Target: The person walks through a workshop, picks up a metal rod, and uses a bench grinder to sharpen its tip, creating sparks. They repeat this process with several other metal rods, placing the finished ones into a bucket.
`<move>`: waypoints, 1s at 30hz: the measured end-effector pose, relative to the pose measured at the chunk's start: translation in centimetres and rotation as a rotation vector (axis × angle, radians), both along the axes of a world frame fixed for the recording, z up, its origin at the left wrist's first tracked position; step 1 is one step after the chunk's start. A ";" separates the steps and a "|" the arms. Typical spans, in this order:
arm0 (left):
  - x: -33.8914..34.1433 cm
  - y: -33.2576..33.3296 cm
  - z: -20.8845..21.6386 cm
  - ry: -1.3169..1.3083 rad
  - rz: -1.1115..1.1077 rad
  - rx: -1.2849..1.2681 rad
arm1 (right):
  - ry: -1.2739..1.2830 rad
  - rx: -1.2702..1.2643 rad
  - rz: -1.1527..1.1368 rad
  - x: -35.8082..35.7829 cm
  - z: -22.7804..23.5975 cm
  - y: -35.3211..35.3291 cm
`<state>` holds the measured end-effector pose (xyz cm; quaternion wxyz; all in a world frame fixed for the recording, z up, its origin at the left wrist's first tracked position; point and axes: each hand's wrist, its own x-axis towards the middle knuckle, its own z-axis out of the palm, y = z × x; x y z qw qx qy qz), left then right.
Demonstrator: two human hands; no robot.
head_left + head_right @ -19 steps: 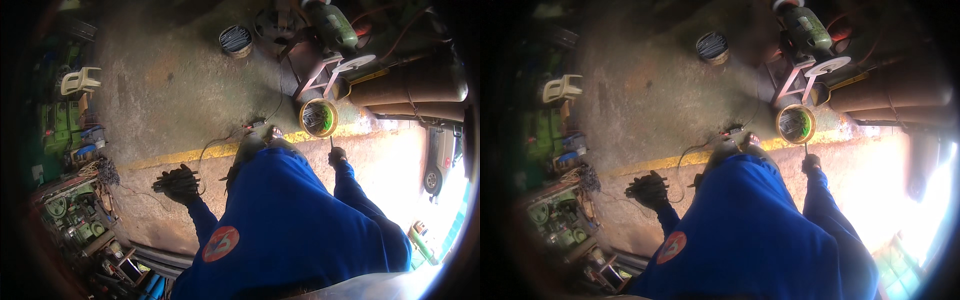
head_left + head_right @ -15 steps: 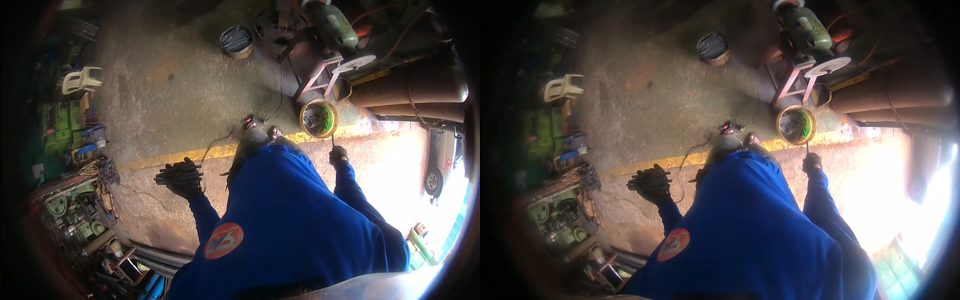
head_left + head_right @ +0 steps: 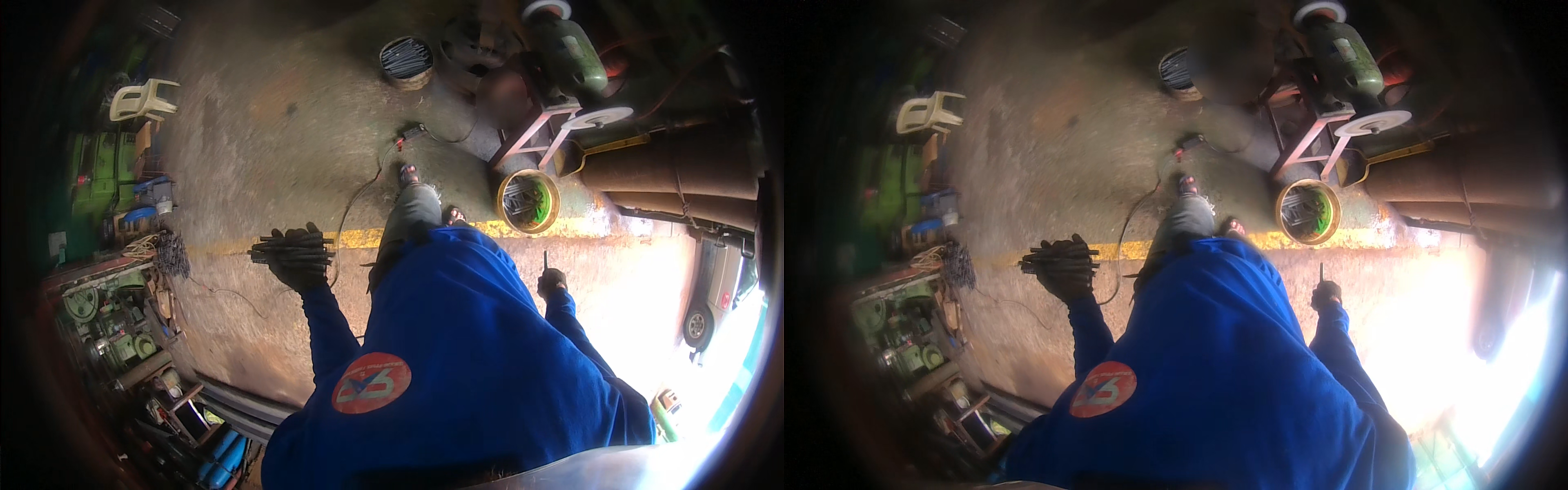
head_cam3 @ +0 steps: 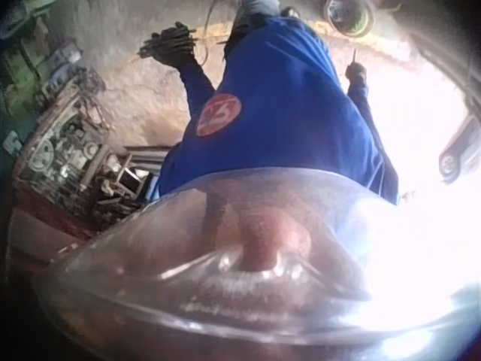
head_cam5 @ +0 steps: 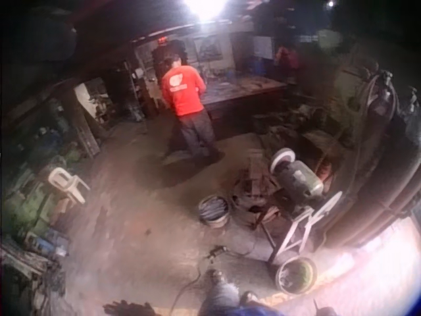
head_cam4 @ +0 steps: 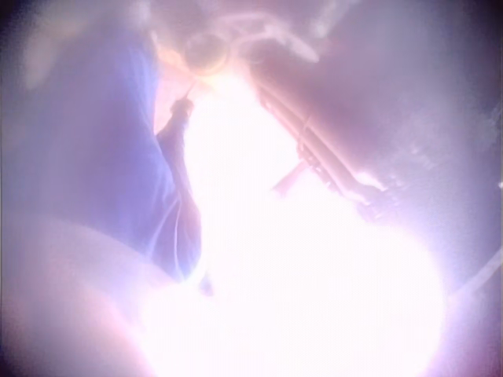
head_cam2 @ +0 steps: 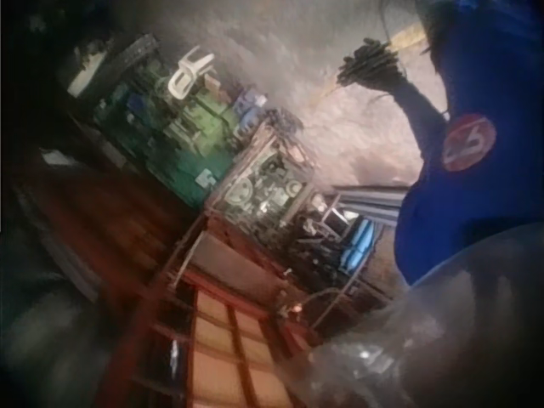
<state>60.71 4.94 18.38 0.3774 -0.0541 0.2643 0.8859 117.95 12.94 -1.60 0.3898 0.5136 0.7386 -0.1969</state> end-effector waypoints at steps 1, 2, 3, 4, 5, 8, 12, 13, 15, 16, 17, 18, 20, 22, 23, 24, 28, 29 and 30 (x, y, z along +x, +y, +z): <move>-0.4 -0.3 -0.5 0.020 -0.036 0.068 | -0.041 0.030 -0.047 1.1 -2.0 -0.8; -1.0 -0.9 -1.5 0.046 -0.066 0.131 | -0.045 -0.008 0.000 1.1 -2.8 -0.7; -1.7 -1.7 -2.4 0.073 -0.097 0.194 | -0.047 -0.048 0.045 1.0 -3.4 -0.6; -2.3 -2.2 -2.5 -0.058 -0.153 0.377 | -0.048 -0.087 0.087 0.7 -3.9 -0.6; -2.7 -2.4 -2.8 -0.200 -0.213 0.564 | 0.104 0.008 0.257 1.2 -3.3 -0.9; -4.8 -4.1 -5.2 -1.026 -0.033 1.349 | 0.559 -0.288 -1.016 2.7 -7.8 -2.3; -6.0 -3.9 -3.3 -0.733 -0.119 1.115 | 0.164 -0.039 0.010 -1.7 -4.5 -0.4; -6.5 -4.1 -2.9 -0.834 -0.080 1.178 | 0.283 -0.072 -0.364 -2.6 -4.4 -0.5; -8.6 -5.7 -2.3 -1.155 0.012 1.378 | 0.509 -0.123 -1.102 -5.6 -3.8 -0.6; -9.7 -6.3 -2.3 -1.355 0.067 1.486 | 0.495 -0.135 -1.111 -6.0 -3.4 -0.9; -10.9 -6.4 -1.2 -1.561 0.104 1.624 | 0.498 -0.155 -1.110 -7.2 -4.1 -0.5; -11.7 -7.1 -1.4 -1.351 0.099 1.508 | 0.500 -0.175 -1.109 -8.1 -4.3 -0.1; -13.5 -8.5 -1.0 -0.912 0.072 1.221 | 0.522 -0.153 -1.040 -11.5 -4.8 -0.1; -15.9 -9.9 -1.5 -1.298 0.154 1.556 | 0.546 -0.149 -1.185 -15.6 -3.3 -0.6; -16.7 -10.8 -1.3 -1.332 0.182 1.599 | 0.570 -0.173 -1.364 -18.9 -0.6 -0.9; -17.4 -11.5 -1.4 -1.378 0.221 1.644 | 0.584 -0.184 -1.547 -20.7 1.3 -1.3; -20.2 -11.3 0.6 -1.714 0.265 1.896 | 0.491 -0.178 -0.860 -21.1 -3.3 -5.6; -21.1 -11.4 -0.1 -1.702 0.393 1.939 | 0.428 -0.156 -0.667 -21.6 -3.2 -6.5; -21.8 -11.4 -0.7 -1.695 0.428 1.959 | 0.349 -0.138 -0.482 -22.1 -3.0 -7.3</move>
